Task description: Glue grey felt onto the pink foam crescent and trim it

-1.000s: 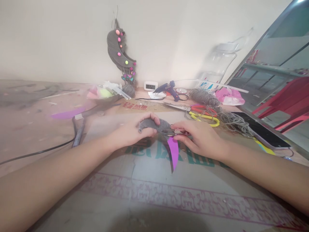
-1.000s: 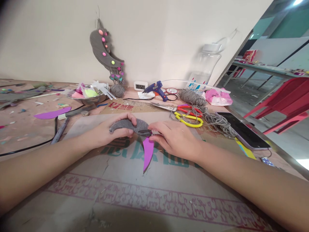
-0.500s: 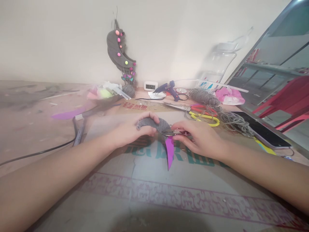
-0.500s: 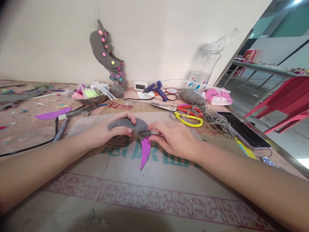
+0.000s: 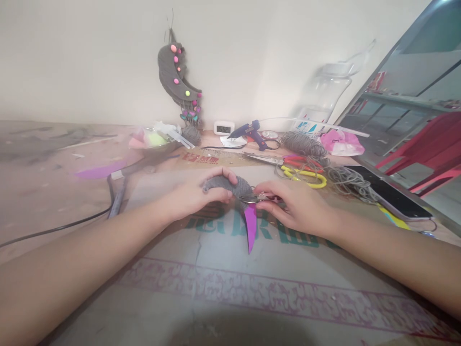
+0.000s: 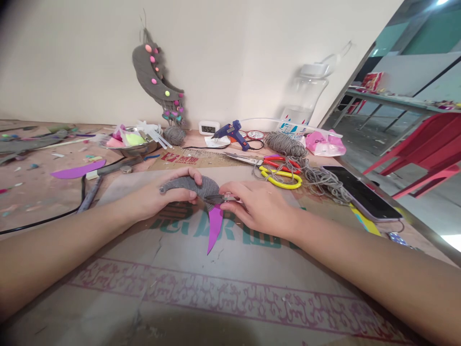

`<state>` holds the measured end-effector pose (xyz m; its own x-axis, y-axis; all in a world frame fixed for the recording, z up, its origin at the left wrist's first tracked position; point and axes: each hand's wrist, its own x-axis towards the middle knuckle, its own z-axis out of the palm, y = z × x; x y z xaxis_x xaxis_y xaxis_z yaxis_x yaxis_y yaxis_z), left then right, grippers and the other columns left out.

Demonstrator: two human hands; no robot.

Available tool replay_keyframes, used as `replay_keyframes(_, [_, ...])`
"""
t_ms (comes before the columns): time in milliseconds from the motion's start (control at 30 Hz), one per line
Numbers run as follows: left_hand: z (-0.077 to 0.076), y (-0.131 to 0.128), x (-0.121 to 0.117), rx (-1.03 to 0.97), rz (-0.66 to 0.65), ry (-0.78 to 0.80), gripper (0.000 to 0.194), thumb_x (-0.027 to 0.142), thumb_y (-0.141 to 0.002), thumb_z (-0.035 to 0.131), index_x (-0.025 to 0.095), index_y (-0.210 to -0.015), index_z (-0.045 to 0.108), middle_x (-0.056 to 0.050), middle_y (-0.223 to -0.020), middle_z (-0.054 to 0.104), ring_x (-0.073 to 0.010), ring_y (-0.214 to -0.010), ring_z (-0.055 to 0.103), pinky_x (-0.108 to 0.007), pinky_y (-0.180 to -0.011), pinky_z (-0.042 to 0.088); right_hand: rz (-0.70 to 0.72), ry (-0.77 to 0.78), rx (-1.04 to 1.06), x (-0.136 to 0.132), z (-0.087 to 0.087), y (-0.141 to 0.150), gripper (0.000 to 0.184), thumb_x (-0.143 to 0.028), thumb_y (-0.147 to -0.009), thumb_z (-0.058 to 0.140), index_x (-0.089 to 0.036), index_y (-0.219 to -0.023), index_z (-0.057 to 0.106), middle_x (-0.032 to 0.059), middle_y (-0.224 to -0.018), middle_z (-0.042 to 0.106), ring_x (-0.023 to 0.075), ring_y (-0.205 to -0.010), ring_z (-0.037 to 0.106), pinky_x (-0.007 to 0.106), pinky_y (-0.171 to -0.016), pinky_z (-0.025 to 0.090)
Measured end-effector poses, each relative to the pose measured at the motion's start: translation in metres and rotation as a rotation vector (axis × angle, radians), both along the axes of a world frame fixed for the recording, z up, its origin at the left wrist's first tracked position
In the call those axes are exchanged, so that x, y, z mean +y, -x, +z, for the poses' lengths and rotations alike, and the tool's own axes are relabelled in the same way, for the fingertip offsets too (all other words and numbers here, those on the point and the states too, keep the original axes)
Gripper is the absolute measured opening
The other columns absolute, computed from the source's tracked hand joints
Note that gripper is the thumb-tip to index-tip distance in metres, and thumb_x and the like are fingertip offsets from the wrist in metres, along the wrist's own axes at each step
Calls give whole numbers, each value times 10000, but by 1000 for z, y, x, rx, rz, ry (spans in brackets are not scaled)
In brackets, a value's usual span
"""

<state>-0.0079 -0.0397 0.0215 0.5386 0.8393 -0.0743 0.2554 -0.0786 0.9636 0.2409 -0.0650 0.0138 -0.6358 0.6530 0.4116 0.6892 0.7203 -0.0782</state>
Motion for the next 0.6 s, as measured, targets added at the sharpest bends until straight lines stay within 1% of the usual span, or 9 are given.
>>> replay_keyframes(167, [0, 0, -1, -1, 4, 15, 237, 331, -768, 618, 246, -977, 543, 18, -766, 625, -125, -648, 562, -238, -588, 418, 12, -15, 3, 1, -1, 0, 235, -381, -926, 507, -181, -1015, 593, 15, -766, 671, 135, -658, 598, 235, -582, 374])
replay_keyframes(367, [1, -1, -1, 15, 15, -46, 225, 306, -756, 623, 238, -960, 555, 18, -766, 619, -130, -670, 561, -242, -607, 419, 23, -56, -18, 0, 0, 1, 237, -372, -936, 486, -181, -1024, 595, 24, -785, 680, 139, -670, 607, 240, -580, 380])
replay_keyframes(600, [0, -1, -1, 3, -6, 20, 212, 293, -769, 607, 255, -960, 521, 21, -764, 624, -124, -637, 556, -237, -579, 408, 0, -47, -17, -1, 1, 1, 245, -362, -941, 467, -175, -1017, 606, 41, -797, 690, 145, -655, 606, 248, -580, 389])
